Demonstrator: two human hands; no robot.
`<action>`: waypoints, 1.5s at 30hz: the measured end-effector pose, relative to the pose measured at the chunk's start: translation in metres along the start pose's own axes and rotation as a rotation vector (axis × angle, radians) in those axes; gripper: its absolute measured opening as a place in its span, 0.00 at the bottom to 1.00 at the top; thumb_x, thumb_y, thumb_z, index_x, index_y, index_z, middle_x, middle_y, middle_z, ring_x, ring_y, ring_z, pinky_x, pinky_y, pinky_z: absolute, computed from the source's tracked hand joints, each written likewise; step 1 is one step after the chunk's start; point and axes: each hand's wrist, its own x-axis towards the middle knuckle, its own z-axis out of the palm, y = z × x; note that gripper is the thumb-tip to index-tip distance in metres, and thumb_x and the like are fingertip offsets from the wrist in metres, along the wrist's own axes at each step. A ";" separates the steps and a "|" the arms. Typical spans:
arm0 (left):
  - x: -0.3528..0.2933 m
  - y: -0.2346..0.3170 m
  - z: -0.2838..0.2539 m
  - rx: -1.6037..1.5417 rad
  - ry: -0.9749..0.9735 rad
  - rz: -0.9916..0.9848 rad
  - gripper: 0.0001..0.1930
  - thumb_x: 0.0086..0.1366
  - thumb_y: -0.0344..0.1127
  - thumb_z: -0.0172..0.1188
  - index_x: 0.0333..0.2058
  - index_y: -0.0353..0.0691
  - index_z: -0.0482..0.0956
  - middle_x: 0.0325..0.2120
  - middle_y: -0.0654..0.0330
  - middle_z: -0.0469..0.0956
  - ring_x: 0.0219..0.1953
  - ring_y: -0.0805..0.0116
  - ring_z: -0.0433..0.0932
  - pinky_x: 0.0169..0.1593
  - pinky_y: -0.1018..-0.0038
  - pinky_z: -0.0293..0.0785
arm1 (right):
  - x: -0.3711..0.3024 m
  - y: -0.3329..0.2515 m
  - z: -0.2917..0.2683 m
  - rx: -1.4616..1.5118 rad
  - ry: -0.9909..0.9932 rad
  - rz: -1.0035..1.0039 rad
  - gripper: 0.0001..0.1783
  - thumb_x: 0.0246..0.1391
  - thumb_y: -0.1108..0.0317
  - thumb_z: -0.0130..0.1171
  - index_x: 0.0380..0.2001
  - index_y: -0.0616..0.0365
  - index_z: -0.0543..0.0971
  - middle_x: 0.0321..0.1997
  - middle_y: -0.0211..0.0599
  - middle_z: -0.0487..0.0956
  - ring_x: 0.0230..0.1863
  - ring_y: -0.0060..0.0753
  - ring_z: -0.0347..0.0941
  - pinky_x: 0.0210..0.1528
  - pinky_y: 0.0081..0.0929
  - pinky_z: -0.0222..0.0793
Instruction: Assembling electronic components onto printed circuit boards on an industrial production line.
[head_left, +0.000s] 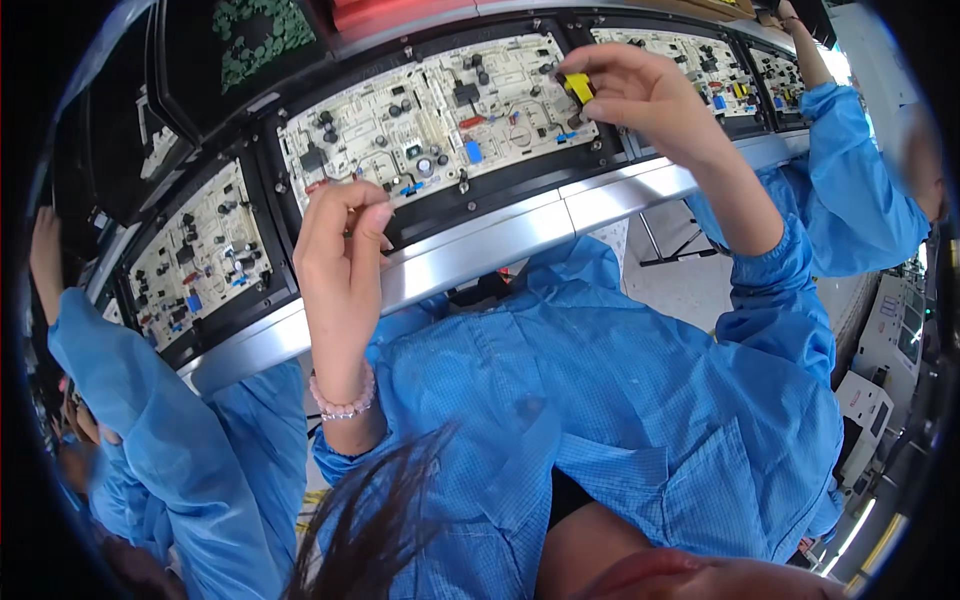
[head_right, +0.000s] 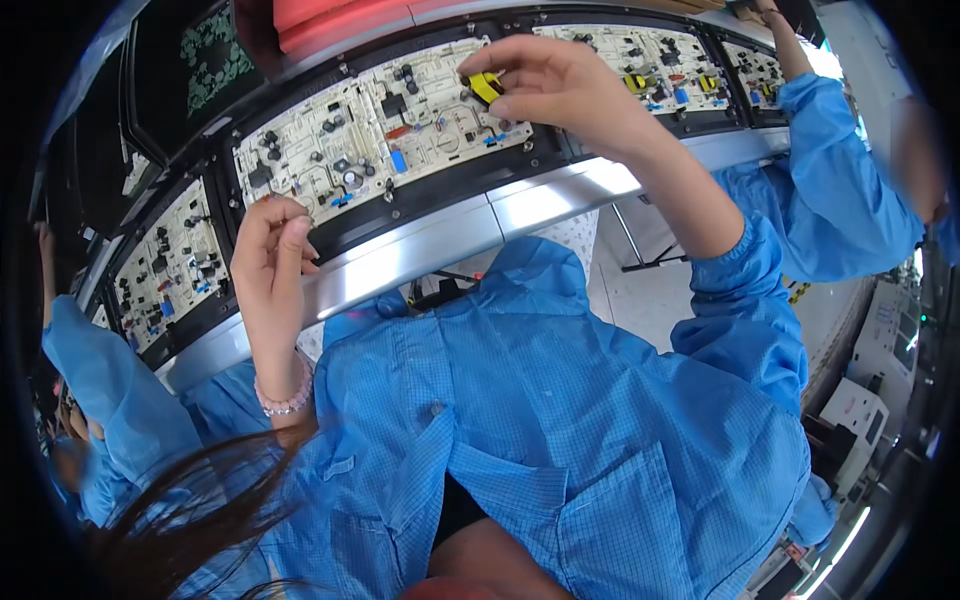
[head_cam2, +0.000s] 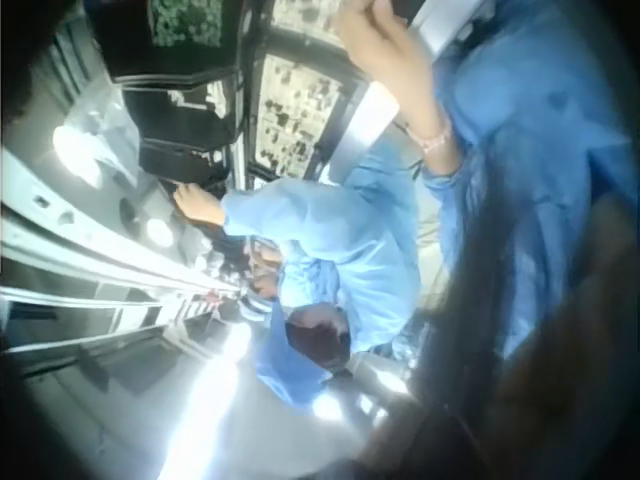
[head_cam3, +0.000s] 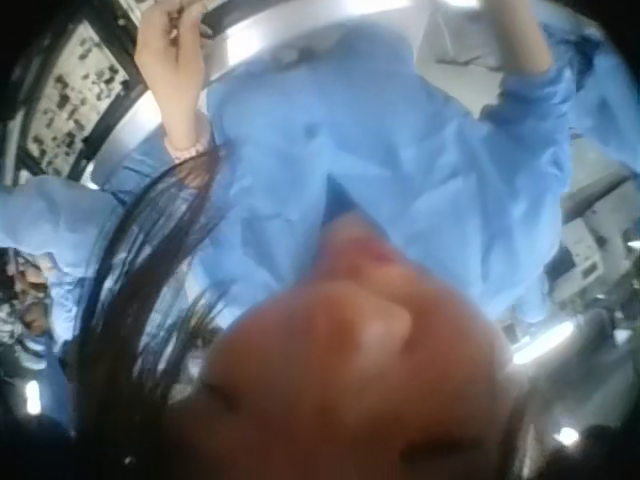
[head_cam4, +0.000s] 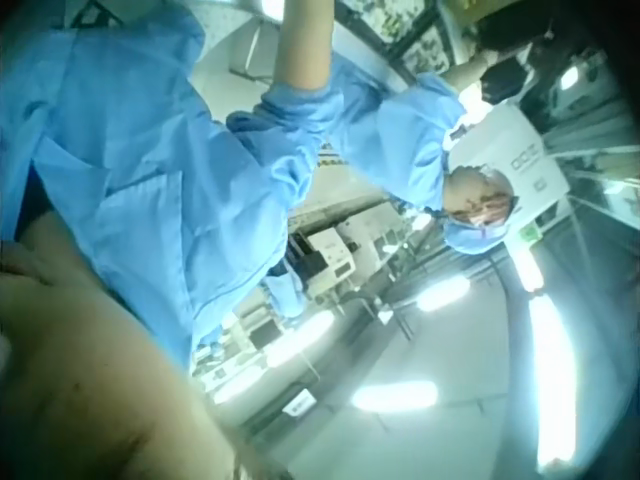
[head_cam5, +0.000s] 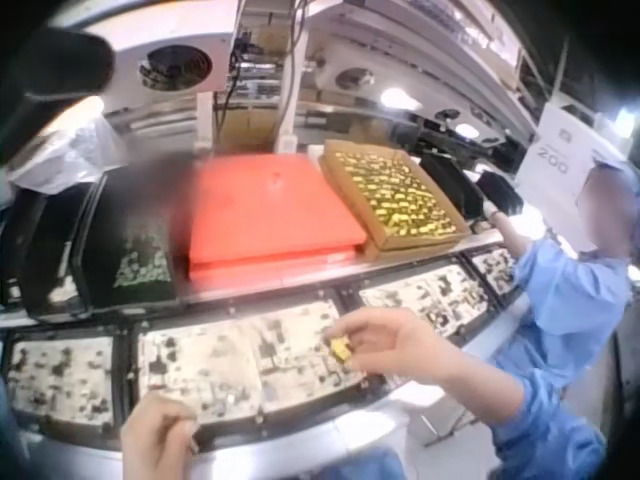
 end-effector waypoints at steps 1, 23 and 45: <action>0.000 0.000 0.000 0.000 -0.002 -0.009 0.03 0.66 0.24 0.56 0.37 0.32 0.77 0.30 0.61 0.76 0.24 0.79 0.74 0.26 0.82 0.72 | 0.003 -0.007 0.002 -0.158 -0.027 0.016 0.23 0.54 0.82 0.56 0.55 0.63 0.72 0.51 0.41 0.77 0.51 0.27 0.75 0.51 0.24 0.74; 0.015 0.002 0.017 0.104 -0.004 0.003 0.05 0.58 0.28 0.65 0.31 0.34 0.80 0.19 0.60 0.79 0.16 0.79 0.72 0.22 0.81 0.66 | 0.036 -0.006 0.037 -1.515 -0.200 -0.368 0.09 0.43 0.70 0.67 0.25 0.66 0.79 0.33 0.41 0.75 0.40 0.45 0.76 0.43 0.37 0.73; 0.094 0.029 0.058 0.639 -0.315 0.245 0.05 0.53 0.35 0.63 0.26 0.42 0.86 0.27 0.58 0.80 0.31 0.57 0.80 0.34 0.65 0.76 | 0.060 -0.040 -0.009 -1.022 -0.144 -0.301 0.16 0.46 0.62 0.62 0.33 0.65 0.80 0.31 0.52 0.80 0.34 0.54 0.77 0.40 0.41 0.74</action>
